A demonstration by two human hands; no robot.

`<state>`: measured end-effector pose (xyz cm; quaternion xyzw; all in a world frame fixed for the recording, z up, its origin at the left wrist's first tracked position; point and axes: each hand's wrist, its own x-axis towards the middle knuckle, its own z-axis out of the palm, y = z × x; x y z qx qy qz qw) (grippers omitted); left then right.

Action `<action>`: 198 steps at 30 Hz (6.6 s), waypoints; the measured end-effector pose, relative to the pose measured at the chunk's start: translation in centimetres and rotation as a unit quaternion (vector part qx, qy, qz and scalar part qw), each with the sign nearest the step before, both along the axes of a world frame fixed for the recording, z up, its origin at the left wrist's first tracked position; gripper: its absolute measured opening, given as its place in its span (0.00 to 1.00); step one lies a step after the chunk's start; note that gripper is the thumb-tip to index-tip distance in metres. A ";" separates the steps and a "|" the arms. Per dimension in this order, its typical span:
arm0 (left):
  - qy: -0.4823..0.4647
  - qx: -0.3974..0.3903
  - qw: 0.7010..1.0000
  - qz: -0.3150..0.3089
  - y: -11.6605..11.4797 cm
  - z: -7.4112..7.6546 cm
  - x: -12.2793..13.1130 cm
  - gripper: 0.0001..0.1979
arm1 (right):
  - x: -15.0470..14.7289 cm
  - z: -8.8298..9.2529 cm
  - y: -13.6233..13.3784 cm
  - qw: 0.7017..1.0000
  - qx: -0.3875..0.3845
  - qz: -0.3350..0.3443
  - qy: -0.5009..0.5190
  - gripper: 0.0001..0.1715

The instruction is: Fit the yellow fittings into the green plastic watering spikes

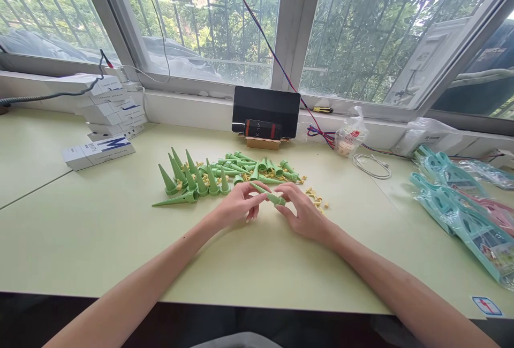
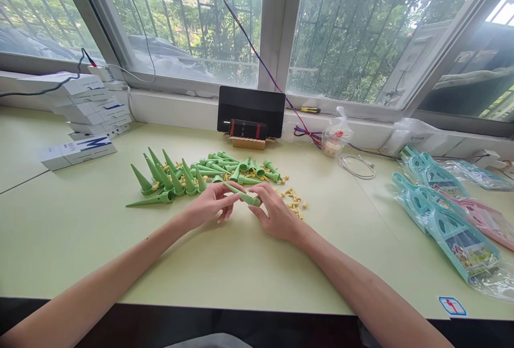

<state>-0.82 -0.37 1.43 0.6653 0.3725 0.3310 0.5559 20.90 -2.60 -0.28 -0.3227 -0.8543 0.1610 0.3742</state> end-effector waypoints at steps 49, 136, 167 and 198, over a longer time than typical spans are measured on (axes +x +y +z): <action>0.143 0.042 0.983 0.108 0.6 -1.1 -0.1 0.19 | 2.3 -2.0 2.7 0.963 -0.002 -0.238 -0.124 0.13; 0.184 0.338 0.911 0.145 0.1 -1.5 0.3 0.13 | 2.1 -2.3 4.3 0.973 0.021 -0.186 -0.135 0.15; 0.184 0.364 0.909 0.084 -0.3 -0.9 0.4 0.12 | -0.7 -1.4 1.0 0.993 0.037 -0.069 0.087 0.07; 0.202 0.373 0.905 0.048 -0.5 -0.8 0.4 0.13 | -0.8 -1.5 0.8 0.983 -0.020 -0.067 0.168 0.11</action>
